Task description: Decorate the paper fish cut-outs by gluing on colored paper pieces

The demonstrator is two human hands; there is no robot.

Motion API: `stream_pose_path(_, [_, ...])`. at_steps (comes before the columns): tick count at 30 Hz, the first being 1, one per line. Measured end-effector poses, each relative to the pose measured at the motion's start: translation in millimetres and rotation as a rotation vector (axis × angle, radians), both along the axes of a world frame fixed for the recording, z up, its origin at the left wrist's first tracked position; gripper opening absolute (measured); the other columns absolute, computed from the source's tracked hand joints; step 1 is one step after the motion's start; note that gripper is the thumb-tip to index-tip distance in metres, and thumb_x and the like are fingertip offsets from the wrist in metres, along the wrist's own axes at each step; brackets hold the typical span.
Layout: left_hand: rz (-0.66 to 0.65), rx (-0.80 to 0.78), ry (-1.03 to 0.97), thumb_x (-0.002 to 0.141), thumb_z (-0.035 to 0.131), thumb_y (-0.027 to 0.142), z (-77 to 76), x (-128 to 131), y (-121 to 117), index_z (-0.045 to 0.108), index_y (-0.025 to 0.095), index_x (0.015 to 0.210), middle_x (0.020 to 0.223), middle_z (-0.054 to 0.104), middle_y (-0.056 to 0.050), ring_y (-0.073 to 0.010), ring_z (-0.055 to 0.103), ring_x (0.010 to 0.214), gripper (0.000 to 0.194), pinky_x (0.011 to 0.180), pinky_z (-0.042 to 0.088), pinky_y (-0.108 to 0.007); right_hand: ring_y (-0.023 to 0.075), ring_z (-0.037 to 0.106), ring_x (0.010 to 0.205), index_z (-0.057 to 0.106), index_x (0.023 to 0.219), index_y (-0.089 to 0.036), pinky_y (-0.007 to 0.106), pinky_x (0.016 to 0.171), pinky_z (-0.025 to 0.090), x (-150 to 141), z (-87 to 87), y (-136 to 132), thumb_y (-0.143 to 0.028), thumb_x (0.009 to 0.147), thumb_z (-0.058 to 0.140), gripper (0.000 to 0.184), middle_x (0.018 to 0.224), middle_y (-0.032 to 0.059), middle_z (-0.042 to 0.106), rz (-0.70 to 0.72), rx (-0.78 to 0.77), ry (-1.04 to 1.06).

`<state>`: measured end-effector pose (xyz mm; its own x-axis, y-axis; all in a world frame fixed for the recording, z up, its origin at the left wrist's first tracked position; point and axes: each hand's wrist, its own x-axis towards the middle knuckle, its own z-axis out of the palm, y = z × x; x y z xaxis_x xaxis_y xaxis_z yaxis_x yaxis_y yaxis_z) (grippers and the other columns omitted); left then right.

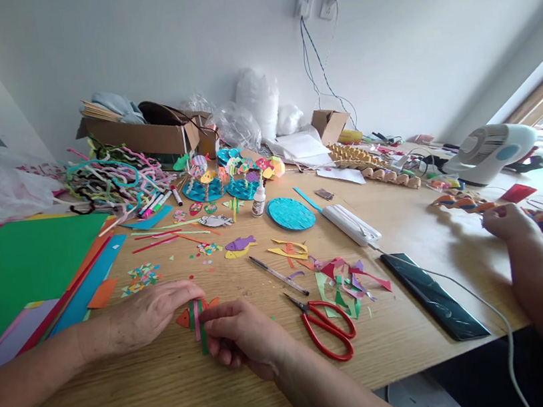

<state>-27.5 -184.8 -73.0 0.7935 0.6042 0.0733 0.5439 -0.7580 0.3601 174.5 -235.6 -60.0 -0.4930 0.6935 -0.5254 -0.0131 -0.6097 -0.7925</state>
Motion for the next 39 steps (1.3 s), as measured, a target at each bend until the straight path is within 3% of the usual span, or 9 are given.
stream_pose_path(7, [0.025,-0.043,-0.029,0.083,0.029,0.004,2.0,-1.5,-3.6,0.053,0.019,0.117,0.115,0.061,-0.007,-0.0176,0.057,0.106,0.044,0.092,0.044,-0.030,0.0034,0.040,0.033,0.058,0.107,-0.009,0.016,0.032,0.020,5.8,0.7,-21.0,-0.030,0.064,0.064,0.049,0.048,-0.0059,0.054,-0.038,-0.062,-0.024])
stream_pose_path(16, [0.144,-0.286,-0.135,0.071,0.029,-0.001,8.5,2.6,5.8,0.051,0.017,0.114,0.112,0.066,-0.004,-0.0118,0.060,0.105,0.052,0.093,0.045,-0.026,0.0035,0.039,0.034,0.055,0.111,-0.008,0.017,0.032,0.020,2.2,0.9,-26.3,-0.031,0.062,0.062,0.054,0.049,-0.0065,0.053,-0.052,-0.041,-0.017])
stream_pose_path(21, [0.189,-0.218,-0.075,0.071,0.032,0.003,18.6,3.7,2.1,0.055,0.019,0.110,0.111,0.067,-0.003,-0.0138,0.060,0.104,0.048,0.092,0.045,-0.028,0.0046,0.038,0.036,0.054,0.111,-0.012,0.018,0.036,0.025,10.4,0.1,-41.5,-0.029,0.067,0.055,0.047,0.051,-0.0074,0.050,0.051,-0.009,-0.135])
stream_pose_path(23, [0.215,-0.155,-0.055,0.072,0.033,0.005,21.3,5.7,-0.5,0.057,0.020,0.107,0.110,0.067,-0.003,-0.0156,0.060,0.103,0.045,0.090,0.045,-0.029,0.0056,0.040,0.040,0.059,0.101,-0.015,0.019,0.041,0.029,20.2,1.9,-45.8,-0.022,0.071,0.052,0.032,0.053,-0.0068,0.049,0.108,0.151,-0.331])
stream_pose_path(25, [0.206,-0.112,-0.072,0.075,0.034,0.008,22.1,9.7,-3.8,0.059,0.021,0.103,0.107,0.067,-0.003,-0.0169,0.061,0.099,0.040,0.087,0.046,-0.029,0.0082,0.046,0.050,0.063,0.089,-0.016,0.021,0.050,0.034,33.1,3.3,-45.3,-0.013,0.071,0.051,0.022,0.059,-0.0037,0.052,0.092,0.472,-0.628])
stream_pose_path(27, [0.172,-0.097,-0.113,0.079,0.034,0.011,21.8,16.4,-8.0,0.060,0.022,0.102,0.103,0.068,-0.002,-0.0168,0.062,0.095,0.036,0.083,0.046,-0.027,0.0117,0.053,0.066,0.064,0.083,-0.017,0.023,0.061,0.037,46.8,3.3,-40.4,-0.006,0.070,0.050,0.022,0.073,0.0005,0.059,0.043,0.779,-0.920])
stream_pose_path(28, [0.159,-0.097,-0.130,0.080,0.034,0.012,21.8,20.5,-10.3,0.060,0.022,0.101,0.101,0.068,-0.001,-0.0164,0.063,0.093,0.034,0.081,0.047,-0.026,0.0130,0.055,0.072,0.064,0.084,-0.018,0.023,0.064,0.037,52.8,2.9,-36.9,-0.006,0.071,0.050,0.023,0.080,0.0021,0.061,0.039,0.855,-1.025])
stream_pose_path(32, [0.190,-0.104,-0.152,0.082,0.035,0.015,26.9,37.2,-17.0,0.061,0.022,0.095,0.095,0.069,-0.001,-0.0155,0.064,0.086,0.030,0.077,0.047,-0.024,0.0165,0.058,0.082,0.063,0.089,-0.019,0.024,0.065,0.037,65.4,1.8,-23.5,-0.012,0.076,0.051,0.019,0.093,0.0044,0.062,0.085,0.878,-1.250])
stream_pose_path(39, [0.422,-0.034,-0.356,0.081,0.037,0.025,30.1,34.0,-6.3,0.061,0.021,0.092,0.094,0.070,-0.003,-0.0168,0.065,0.085,0.027,0.074,0.051,-0.024,0.0169,0.059,0.083,0.063,0.080,-0.019,0.024,0.065,0.036,60.4,4.5,-16.5,-0.014,0.078,0.053,0.011,0.089,0.0035,0.064,0.127,0.811,-1.304])
